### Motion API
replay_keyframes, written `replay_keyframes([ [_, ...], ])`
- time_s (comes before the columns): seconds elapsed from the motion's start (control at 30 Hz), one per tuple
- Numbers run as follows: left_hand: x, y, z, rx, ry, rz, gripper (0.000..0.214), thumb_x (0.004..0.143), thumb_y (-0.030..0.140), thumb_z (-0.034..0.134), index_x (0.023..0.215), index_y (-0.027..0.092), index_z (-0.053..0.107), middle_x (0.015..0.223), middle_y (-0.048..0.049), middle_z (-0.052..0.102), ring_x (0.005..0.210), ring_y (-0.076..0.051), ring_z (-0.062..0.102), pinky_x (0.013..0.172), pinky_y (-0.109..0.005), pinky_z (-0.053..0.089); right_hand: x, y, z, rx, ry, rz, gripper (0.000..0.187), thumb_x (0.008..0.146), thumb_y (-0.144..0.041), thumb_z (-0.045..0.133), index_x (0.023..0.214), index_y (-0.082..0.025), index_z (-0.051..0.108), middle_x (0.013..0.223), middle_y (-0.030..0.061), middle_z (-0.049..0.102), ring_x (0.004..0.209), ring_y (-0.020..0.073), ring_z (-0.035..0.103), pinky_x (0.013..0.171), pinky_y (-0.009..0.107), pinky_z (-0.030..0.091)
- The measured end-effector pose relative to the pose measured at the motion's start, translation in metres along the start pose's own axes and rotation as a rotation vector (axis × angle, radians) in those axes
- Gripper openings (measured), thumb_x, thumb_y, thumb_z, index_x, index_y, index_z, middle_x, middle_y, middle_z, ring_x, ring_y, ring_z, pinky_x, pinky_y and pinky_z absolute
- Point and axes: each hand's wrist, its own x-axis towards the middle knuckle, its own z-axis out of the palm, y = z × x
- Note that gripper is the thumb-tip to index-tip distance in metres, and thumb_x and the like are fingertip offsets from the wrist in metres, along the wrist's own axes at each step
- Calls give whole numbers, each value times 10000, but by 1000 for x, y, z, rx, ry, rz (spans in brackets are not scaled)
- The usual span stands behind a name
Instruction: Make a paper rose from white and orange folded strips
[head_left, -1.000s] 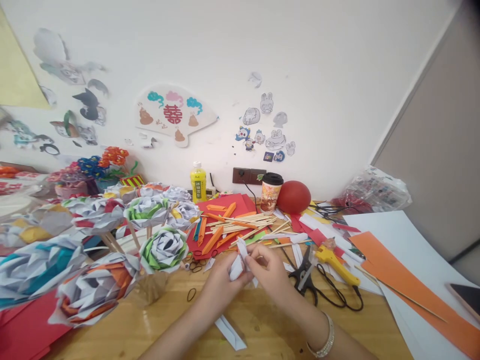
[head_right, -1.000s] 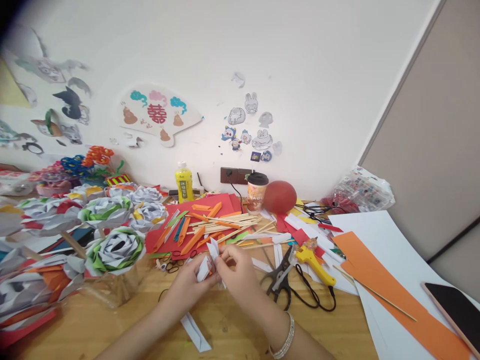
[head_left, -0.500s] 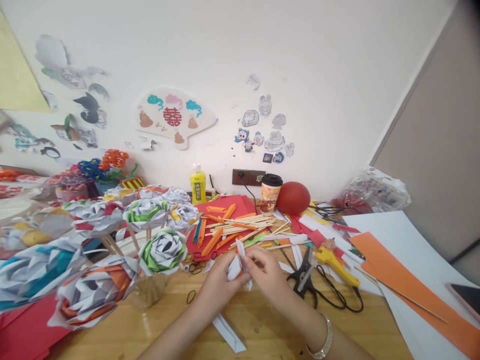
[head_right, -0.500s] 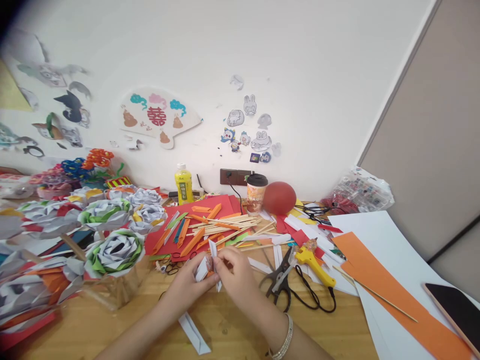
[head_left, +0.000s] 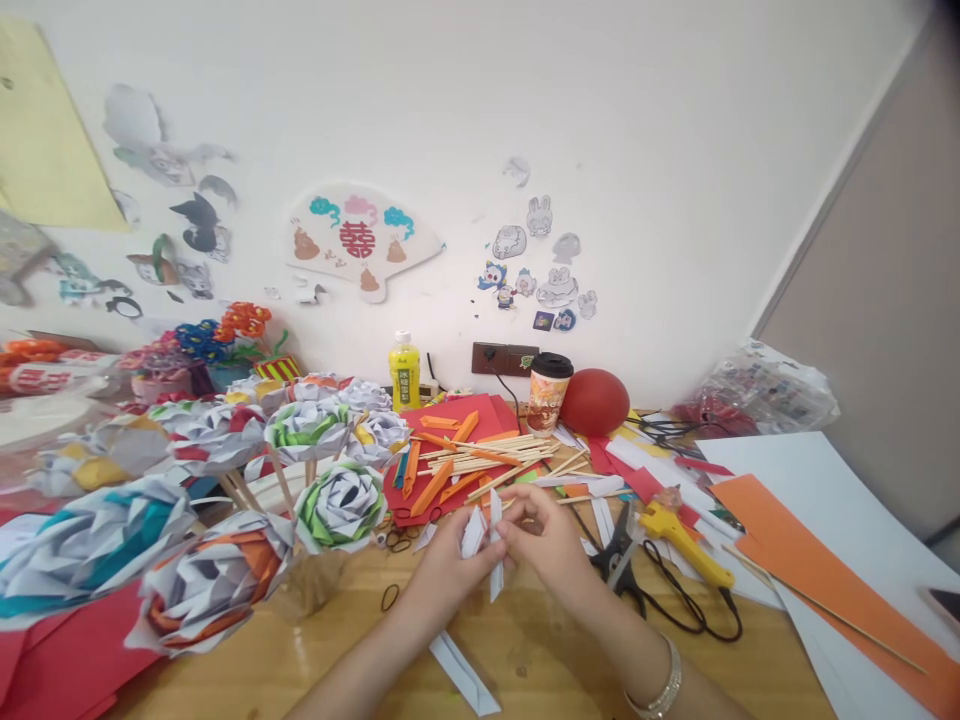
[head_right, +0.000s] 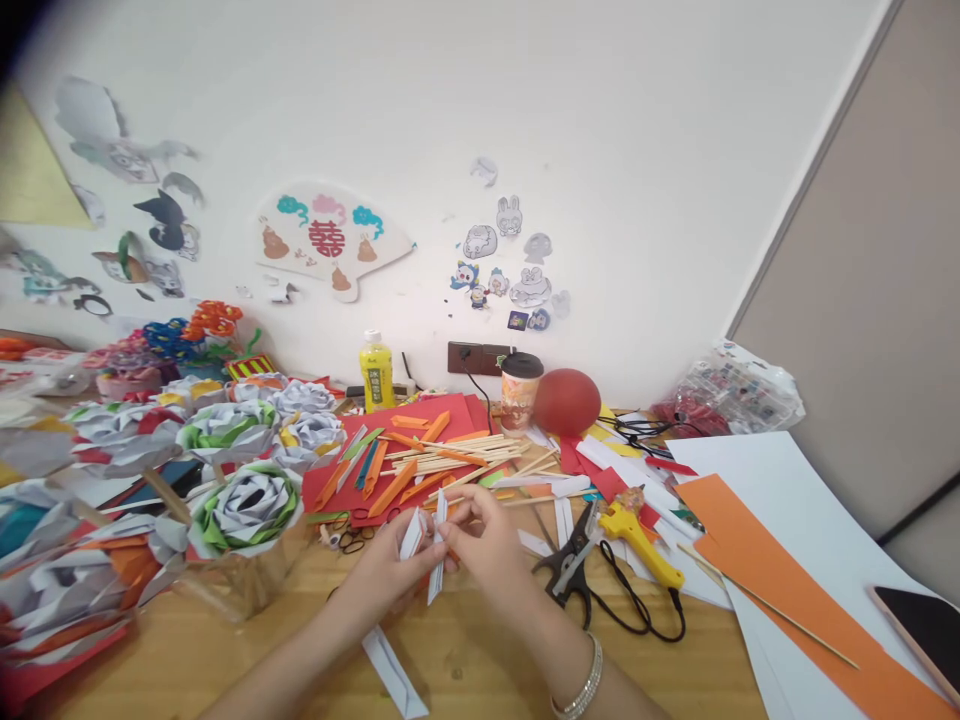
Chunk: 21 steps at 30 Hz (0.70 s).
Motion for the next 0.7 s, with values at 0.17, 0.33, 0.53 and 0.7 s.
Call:
replay_keyframes([
  [0.17,-1,-4,2,28,28,-41,215,674,289,566,834,151,526,685,0,579,652,-163,535,619,-258,407,1,3,-2,-96,-22,11,216,673,-224,595,868,-186,511,578,-64,512,463,101,534,464,222,443],
  [0.33,-9,2,12,54,-13,-18,76,695,232,496,720,164,517,640,16,544,607,-143,502,581,-233,389,24,-5,-22,-343,-47,-114,112,763,-255,518,810,-163,562,608,-20,559,594,129,568,566,245,453],
  [0.53,-14,9,15,14,23,20,27,689,193,483,699,175,500,614,28,518,591,-127,479,582,-221,387,93,-9,-9,-940,-271,-438,168,771,-127,483,867,-174,612,892,49,639,843,178,563,748,308,427],
  [0.7,-16,19,11,-240,61,-47,134,703,253,501,812,178,480,580,30,550,540,-129,521,546,-230,413,130,20,43,-1128,-637,-653,287,722,-27,522,937,-195,611,943,31,642,893,160,535,803,274,402],
])
